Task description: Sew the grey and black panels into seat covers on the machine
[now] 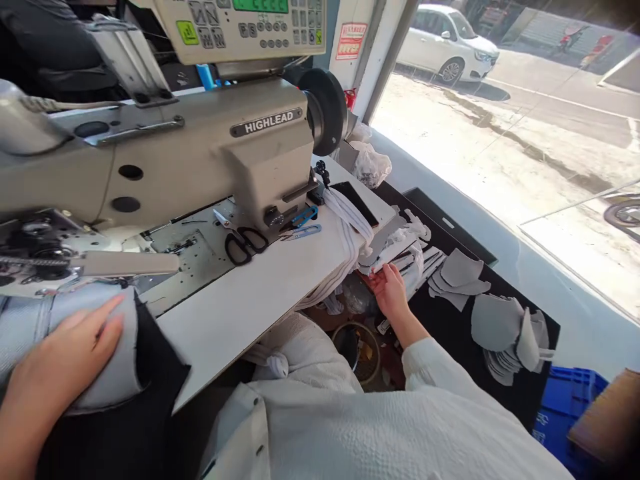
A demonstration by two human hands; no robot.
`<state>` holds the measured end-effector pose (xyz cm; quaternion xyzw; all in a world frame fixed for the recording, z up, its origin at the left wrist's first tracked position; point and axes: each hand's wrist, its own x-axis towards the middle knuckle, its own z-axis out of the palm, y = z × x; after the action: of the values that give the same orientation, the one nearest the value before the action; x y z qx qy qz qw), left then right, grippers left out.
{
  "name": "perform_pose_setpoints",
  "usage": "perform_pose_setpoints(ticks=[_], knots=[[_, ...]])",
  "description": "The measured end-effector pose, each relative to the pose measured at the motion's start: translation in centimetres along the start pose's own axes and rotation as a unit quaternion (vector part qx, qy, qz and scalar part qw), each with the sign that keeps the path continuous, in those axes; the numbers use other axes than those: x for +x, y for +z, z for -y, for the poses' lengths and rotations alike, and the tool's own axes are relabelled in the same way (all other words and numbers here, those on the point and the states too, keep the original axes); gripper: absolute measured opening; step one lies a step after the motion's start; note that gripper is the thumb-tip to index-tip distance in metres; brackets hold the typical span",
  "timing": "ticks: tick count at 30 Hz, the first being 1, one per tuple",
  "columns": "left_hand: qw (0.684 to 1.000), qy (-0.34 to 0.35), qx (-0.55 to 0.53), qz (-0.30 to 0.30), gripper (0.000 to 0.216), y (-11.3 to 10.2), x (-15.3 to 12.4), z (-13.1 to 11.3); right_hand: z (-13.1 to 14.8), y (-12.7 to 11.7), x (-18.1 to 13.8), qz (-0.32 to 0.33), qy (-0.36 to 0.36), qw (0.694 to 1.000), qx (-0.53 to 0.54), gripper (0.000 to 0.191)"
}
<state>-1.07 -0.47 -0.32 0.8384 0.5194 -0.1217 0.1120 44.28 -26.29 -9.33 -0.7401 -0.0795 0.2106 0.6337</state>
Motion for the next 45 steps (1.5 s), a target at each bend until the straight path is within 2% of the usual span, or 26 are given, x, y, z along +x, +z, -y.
perform_pose_setpoints(ticks=[2,3,4,5,6,8,9,10,13,15,16,18,22,26,29,31,33,37,45], knots=[[0.998,-0.045,-0.005,-0.039,0.047,0.0,-0.6,-0.9,0.8,2.7,-3.4,0.074,-0.09,0.993,-0.016,0.027],[0.997,-0.041,-0.007,-0.061,0.045,0.0,-0.9,-1.5,1.3,4.2,-4.9,0.124,-0.124,0.984,-0.025,0.029],[0.996,-0.02,-0.008,-0.086,0.044,-0.1,-1.3,-2.0,1.9,5.9,-6.0,0.187,-0.178,0.965,-0.04,0.029],[0.995,0.025,-0.009,-0.099,0.044,-0.1,-1.6,-2.4,2.6,7.9,-7.0,0.25,-0.255,0.932,-0.063,0.025],[0.991,0.07,-0.006,-0.113,0.044,-0.1,-1.9,-2.7,3.3,10.1,-7.8,0.306,-0.35,0.881,-0.088,0.018],[0.984,0.138,0.018,-0.108,0.046,0.1,-2.1,-3.0,4.8,15.0,-9.3,0.365,-0.552,0.738,-0.134,0.007],[0.982,0.153,0.032,-0.108,0.047,0.3,-2.1,-3.0,5.5,17.5,-10.1,0.371,-0.629,0.666,-0.151,0.014],[0.98,0.158,0.039,-0.111,0.046,0.4,-1.9,-3.0,6.2,19.9,-11.0,0.373,-0.681,0.608,-0.165,0.019],[0.984,0.109,0.042,-0.135,0.035,0.9,-0.9,-2.5,7.5,25.5,-13.5,0.407,-0.767,0.459,-0.185,0.026],[0.987,0.056,0.044,-0.144,0.033,1.0,-0.4,-2.1,7.8,27.6,-14.7,0.44,-0.791,0.391,-0.166,0.032],[0.988,0.033,0.043,-0.145,0.032,0.9,-0.2,-2.0,7.7,28.2,-15.1,0.458,-0.792,0.372,-0.155,0.033],[0.988,0.003,0.03,-0.15,0.031,0.8,0.0,-1.7,7.4,29.1,-15.3,0.491,-0.777,0.368,-0.142,0.031],[0.987,-0.01,0.015,-0.159,0.029,0.2,0.7,-1.3,6.5,30.3,-15.1,0.53,-0.728,0.415,-0.128,0.02],[0.987,-0.033,0.011,-0.16,0.029,-0.3,1.5,-1.1,5.9,30.9,-15.7,0.532,-0.726,0.414,-0.135,0.014],[0.991,0.01,0.022,-0.131,0.033,-0.7,1.0,-1.0,5.6,30.8,-16.1,0.509,-0.742,0.409,-0.15,0.014],[0.991,0.05,0.037,-0.121,0.036,-0.7,0.5,-1.0,5.3,30.6,-16.2,0.499,-0.745,0.419,-0.145,0.019],[0.989,0.05,0.051,-0.128,0.037,-0.5,0.3,-1.1,5.2,30.4,-16.1,0.495,-0.743,0.429,-0.137,0.022],[0.985,-0.001,0.101,-0.138,0.035,-0.1,0.8,-1.7,5.1,30.0,-16.0,0.482,-0.765,0.407,-0.13,0.022],[0.989,-0.006,0.104,-0.107,0.046,-0.4,0.0,-2.8,5.1,29.5,-15.7,0.478,-0.776,0.384,-0.146,0.024]])
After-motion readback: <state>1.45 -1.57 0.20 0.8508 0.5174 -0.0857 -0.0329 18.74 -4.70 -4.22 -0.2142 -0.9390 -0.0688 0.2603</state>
